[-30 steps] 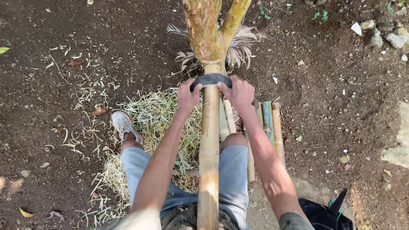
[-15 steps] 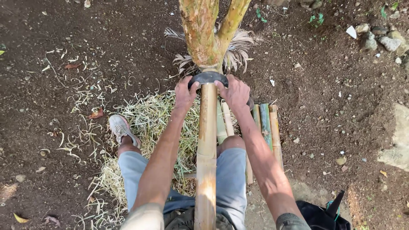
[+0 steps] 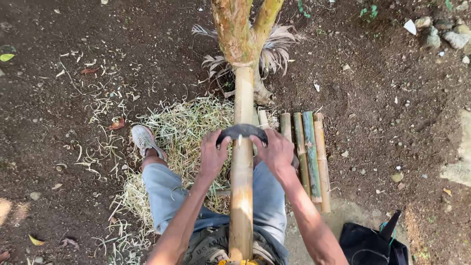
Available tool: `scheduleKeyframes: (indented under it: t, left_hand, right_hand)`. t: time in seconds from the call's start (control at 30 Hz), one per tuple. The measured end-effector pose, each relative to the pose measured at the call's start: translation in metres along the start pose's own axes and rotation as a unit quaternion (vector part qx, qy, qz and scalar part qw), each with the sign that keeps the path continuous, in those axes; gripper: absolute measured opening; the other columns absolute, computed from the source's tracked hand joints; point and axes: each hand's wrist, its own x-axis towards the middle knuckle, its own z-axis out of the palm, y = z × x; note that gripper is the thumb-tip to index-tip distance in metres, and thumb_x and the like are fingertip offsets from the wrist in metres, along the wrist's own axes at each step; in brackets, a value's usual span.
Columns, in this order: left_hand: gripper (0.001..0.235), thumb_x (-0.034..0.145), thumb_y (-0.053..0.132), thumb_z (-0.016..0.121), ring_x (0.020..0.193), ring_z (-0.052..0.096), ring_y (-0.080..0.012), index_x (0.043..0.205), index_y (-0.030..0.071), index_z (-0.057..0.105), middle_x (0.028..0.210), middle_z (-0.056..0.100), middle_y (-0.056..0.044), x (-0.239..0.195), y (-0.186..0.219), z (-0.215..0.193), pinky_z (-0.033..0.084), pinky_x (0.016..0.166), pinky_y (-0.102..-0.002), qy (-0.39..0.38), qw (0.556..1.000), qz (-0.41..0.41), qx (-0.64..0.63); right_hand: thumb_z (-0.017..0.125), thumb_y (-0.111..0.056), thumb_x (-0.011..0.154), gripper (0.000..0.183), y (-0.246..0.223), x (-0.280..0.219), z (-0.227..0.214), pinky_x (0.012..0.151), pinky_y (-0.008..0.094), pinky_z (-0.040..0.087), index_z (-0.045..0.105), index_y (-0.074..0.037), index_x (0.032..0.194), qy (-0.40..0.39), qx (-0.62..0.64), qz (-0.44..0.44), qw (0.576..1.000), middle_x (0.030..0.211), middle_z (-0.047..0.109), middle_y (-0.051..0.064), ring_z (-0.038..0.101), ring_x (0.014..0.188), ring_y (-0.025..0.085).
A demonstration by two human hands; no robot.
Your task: Scraping the outer layer of a bamboo pole with a curved blade.
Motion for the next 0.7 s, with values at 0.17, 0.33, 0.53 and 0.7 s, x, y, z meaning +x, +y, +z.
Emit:
scheduleKeyframes:
  t: [0.17,0.33,0.53,0.7]
  left_hand:
    - [0.037,0.096,0.027,0.066,0.097,0.064,-0.0372,0.117,-0.003,0.068,0.101,0.069,-0.021,-0.056,0.025,-0.034,0.048,0.092,-0.048,-0.060,0.996,-0.039,0.044]
    - [0.039,0.102,0.028,0.060,0.115,0.066,-0.0303,0.129,0.000,0.067,0.122,0.071,-0.019,-0.090,0.039,-0.064,0.050,0.101,-0.043,-0.014,0.991,-0.074,-0.109]
    - [0.077,0.081,0.032,0.073,0.121,0.063,-0.0216,0.147,0.007,0.043,0.130,0.065,-0.009,-0.109,0.041,-0.013,0.051,0.105,-0.039,-0.170,0.779,-0.344,-0.497]
    - [0.088,0.074,0.031,0.077,0.110,0.067,-0.0225,0.147,-0.001,0.039,0.121,0.067,-0.016,-0.094,0.089,-0.029,0.055,0.095,-0.037,-0.108,0.893,-0.273,-0.341]
  right_hand:
    - [0.080,-0.045,0.085,0.040,-0.006,-0.034,-0.038,0.061,0.045,0.054,0.073,-0.006,0.092,-0.097,0.030,0.040,0.994,0.075,0.072,0.014,0.071,0.066,0.034]
    - [0.081,-0.040,0.080,0.043,0.025,-0.074,-0.045,0.060,0.039,0.054,0.078,-0.006,0.106,-0.088,0.166,0.110,0.976,0.077,0.074,0.013,0.069,0.065,0.024]
    - [0.080,-0.036,0.087,0.039,0.059,-0.104,-0.022,0.055,0.031,0.046,0.076,0.002,0.095,0.010,0.201,0.311,0.929,0.066,0.065,0.005,0.054,0.060,0.010]
    - [0.080,-0.031,0.087,0.035,0.058,-0.117,-0.015,0.052,0.027,0.041,0.073,0.003,0.092,0.056,0.292,0.337,0.893,0.065,0.061,-0.002,0.049,0.059,0.006]
